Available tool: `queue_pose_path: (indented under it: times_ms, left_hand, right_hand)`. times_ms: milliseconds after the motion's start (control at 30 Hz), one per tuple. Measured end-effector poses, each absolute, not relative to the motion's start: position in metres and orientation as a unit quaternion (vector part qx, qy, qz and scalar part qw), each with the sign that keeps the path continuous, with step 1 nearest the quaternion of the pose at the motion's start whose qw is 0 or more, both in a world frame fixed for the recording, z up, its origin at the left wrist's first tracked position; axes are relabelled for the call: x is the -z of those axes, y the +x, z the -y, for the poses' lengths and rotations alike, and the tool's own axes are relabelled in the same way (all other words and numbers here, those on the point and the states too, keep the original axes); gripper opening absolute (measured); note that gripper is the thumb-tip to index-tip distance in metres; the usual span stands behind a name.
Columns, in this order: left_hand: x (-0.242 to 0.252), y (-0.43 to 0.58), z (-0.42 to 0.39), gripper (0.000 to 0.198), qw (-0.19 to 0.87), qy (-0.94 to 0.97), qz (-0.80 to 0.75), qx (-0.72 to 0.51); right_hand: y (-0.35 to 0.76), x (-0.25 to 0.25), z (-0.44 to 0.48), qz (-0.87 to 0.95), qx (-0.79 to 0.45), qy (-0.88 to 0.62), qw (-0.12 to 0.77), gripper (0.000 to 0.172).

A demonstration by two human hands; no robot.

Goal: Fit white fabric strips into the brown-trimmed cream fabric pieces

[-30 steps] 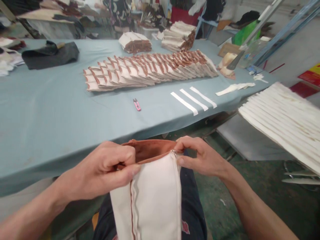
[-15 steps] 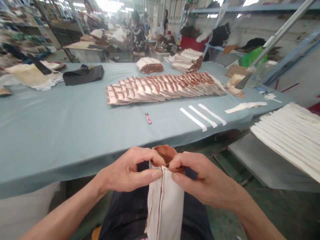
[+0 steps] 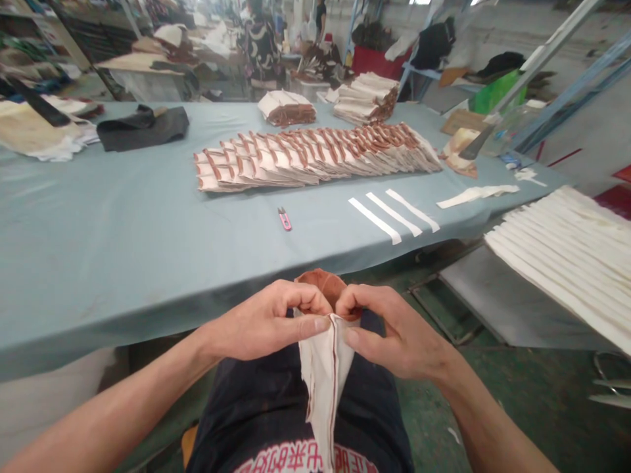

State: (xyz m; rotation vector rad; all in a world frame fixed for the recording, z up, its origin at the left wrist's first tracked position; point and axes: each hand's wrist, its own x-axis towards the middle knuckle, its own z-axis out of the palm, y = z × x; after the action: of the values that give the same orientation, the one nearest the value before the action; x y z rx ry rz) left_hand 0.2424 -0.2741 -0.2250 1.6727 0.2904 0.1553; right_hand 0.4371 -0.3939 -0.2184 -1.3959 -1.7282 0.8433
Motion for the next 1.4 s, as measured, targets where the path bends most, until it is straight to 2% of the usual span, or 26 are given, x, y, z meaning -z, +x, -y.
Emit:
queue_pose_path:
  times_ms: [200, 400, 933, 1400]
  left_hand:
    - [0.214, 0.243, 0.271, 0.032, 0.652, 0.749, -0.116, -0.032]
    - [0.217, 0.245, 0.272, 0.032, 0.663, 0.741, -0.103, -0.022]
    - [0.219, 0.243, 0.275, 0.028, 0.661, 0.741, -0.113, -0.015]
    - [0.229, 0.240, 0.281, 0.041, 0.734, 0.666, -0.129, -0.034]
  right_hand:
    - [0.440, 0.209, 0.394, 0.645, -0.404, -0.539, 0.360, 0.020]
    - [0.448, 0.216, 0.394, 0.620, -0.493, -0.507, 0.340, 0.023]
    - [0.442, 0.218, 0.400, 0.617, -0.479, -0.526, 0.335, 0.021]
    - [0.433, 0.216, 0.405, 0.627, -0.444, -0.553, 0.322, 0.020]
